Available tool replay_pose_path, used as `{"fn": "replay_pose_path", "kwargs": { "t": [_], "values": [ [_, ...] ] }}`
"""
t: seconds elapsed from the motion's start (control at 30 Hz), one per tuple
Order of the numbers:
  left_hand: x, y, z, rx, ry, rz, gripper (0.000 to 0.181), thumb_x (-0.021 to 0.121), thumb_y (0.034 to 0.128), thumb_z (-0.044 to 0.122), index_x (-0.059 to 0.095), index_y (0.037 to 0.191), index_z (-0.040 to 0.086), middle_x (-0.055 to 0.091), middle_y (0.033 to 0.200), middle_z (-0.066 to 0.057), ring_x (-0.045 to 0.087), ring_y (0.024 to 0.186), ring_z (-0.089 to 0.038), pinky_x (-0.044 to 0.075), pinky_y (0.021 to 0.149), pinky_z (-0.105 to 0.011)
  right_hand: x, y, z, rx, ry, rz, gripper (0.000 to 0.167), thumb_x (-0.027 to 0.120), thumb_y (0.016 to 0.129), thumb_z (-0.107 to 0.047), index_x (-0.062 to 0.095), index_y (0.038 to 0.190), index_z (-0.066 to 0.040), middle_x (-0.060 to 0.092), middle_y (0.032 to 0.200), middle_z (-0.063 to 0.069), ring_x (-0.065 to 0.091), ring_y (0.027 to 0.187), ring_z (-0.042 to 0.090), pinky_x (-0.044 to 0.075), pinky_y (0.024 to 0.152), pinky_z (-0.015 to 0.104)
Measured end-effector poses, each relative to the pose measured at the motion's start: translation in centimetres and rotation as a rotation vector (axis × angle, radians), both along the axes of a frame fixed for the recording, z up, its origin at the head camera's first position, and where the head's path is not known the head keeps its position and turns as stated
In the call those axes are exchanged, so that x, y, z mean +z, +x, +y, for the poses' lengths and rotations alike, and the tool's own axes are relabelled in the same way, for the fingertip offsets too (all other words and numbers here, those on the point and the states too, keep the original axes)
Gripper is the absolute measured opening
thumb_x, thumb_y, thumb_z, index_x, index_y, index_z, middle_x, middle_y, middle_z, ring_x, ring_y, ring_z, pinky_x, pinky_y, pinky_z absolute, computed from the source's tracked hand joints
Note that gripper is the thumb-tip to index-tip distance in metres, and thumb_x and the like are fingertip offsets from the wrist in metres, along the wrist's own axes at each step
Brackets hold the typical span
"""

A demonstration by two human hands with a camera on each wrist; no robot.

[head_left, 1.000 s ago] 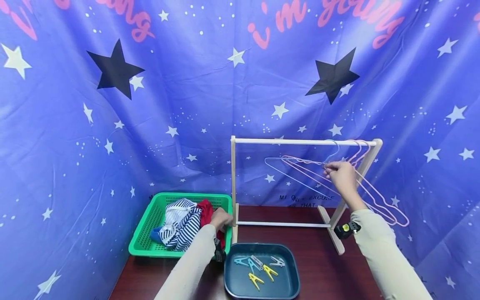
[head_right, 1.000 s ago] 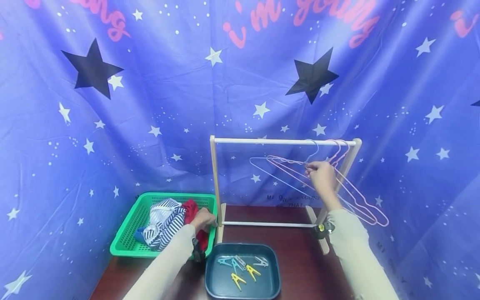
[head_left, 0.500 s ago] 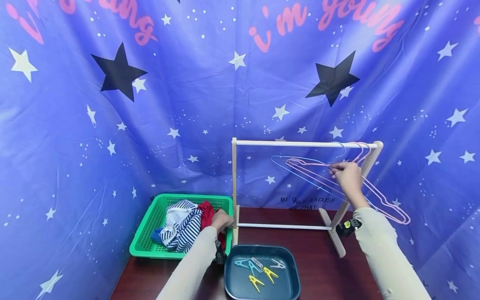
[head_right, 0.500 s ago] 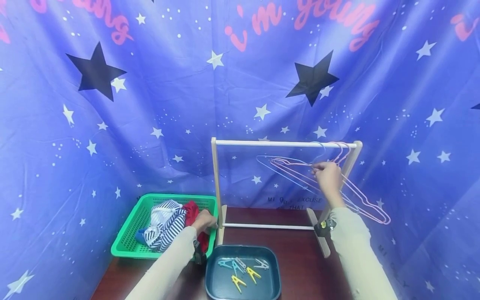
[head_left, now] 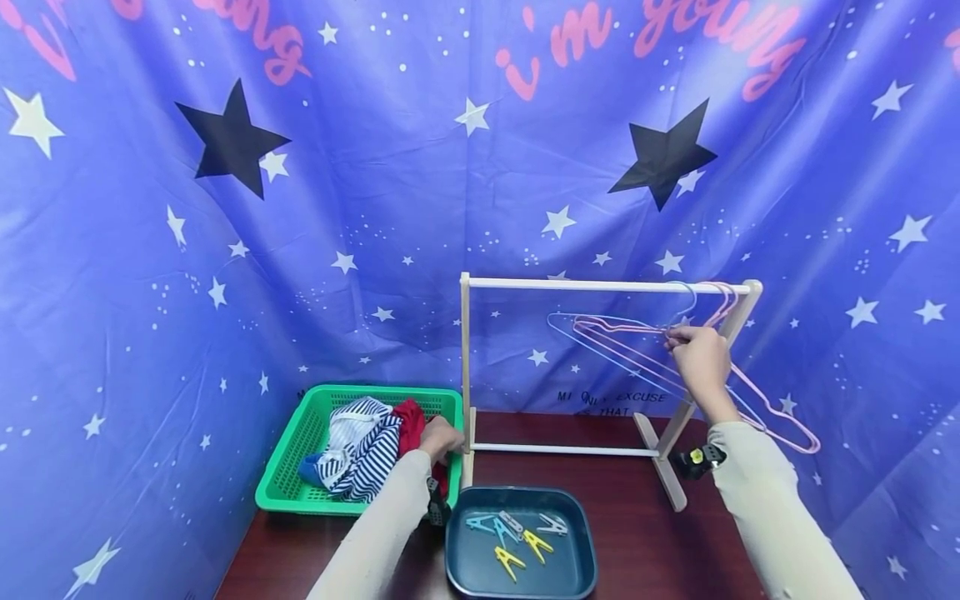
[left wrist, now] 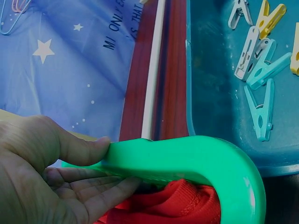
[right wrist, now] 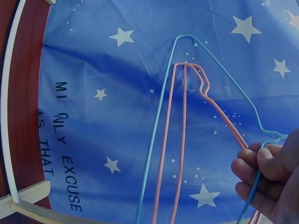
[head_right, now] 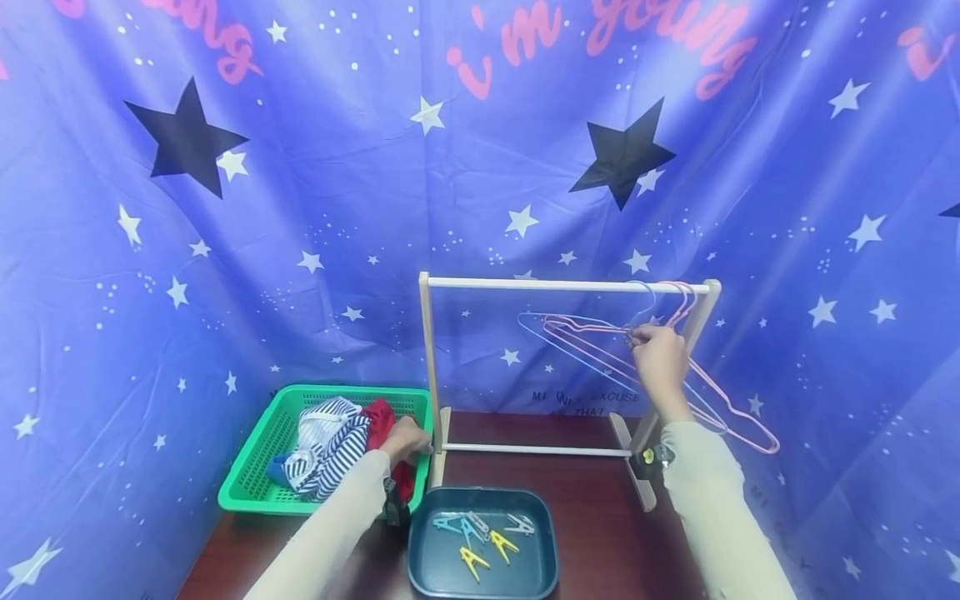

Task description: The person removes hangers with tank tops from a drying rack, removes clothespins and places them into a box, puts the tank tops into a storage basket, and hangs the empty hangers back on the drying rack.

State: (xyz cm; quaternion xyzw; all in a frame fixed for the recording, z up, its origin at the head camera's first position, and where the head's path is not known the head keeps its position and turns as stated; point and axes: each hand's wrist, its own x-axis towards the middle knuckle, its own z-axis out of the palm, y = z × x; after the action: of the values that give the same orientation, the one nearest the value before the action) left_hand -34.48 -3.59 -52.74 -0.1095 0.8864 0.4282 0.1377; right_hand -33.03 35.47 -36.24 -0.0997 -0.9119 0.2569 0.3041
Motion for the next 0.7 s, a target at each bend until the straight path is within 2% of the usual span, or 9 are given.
{"fn": "replay_pose_path", "kwargs": {
  "t": [0.13,0.33,0.5,0.7],
  "values": [
    [0.01,-0.05,-0.05,-0.001,-0.009,0.001,0.02,0.075,0.079,-0.007,0.059,0.072,0.003,0.055,0.068,-0.007,0.063,0.053,-0.021,0.061,0.057,-0.034,0.06,0.29,0.02,-0.016,0.013,0.005,0.025,0.059,0.088,0.0,0.078,0.105,0.001,0.076,0.098,0.023,0.071,0.092,0.046,0.043,0.055,0.042],
    [0.14,0.05,-0.06,-0.006,-0.013,0.004,0.022,0.072,0.081,-0.007,0.057,0.072,0.005,0.053,0.067,-0.006,0.064,0.057,-0.022,0.062,0.06,-0.035,0.09,0.5,0.19,-0.046,-0.005,0.0,0.023,0.061,0.09,-0.003,0.078,0.106,0.0,0.076,0.101,0.023,0.071,0.096,0.046,0.048,0.064,0.052],
    [0.09,-0.11,-0.04,-0.01,-0.034,0.003,0.024,0.07,0.0817,-0.006,0.053,0.07,0.007,0.051,0.066,-0.005,0.066,0.057,-0.023,0.061,0.057,-0.033,0.12,0.56,0.24,-0.047,-0.013,0.0,0.023,0.062,0.091,-0.004,0.078,0.107,0.0,0.075,0.103,0.023,0.071,0.096,0.046,0.048,0.064,0.052],
    [-0.31,-0.41,-0.04,-0.011,-0.052,-0.005,0.023,0.075,0.0792,-0.006,0.056,0.071,0.005,0.056,0.067,-0.007,0.068,0.056,-0.023,0.06,0.054,-0.032,0.11,0.72,0.18,-0.045,-0.004,0.002,0.023,0.062,0.09,-0.003,0.077,0.107,0.001,0.075,0.104,0.024,0.07,0.097,0.047,0.047,0.062,0.051]
  ]
}}
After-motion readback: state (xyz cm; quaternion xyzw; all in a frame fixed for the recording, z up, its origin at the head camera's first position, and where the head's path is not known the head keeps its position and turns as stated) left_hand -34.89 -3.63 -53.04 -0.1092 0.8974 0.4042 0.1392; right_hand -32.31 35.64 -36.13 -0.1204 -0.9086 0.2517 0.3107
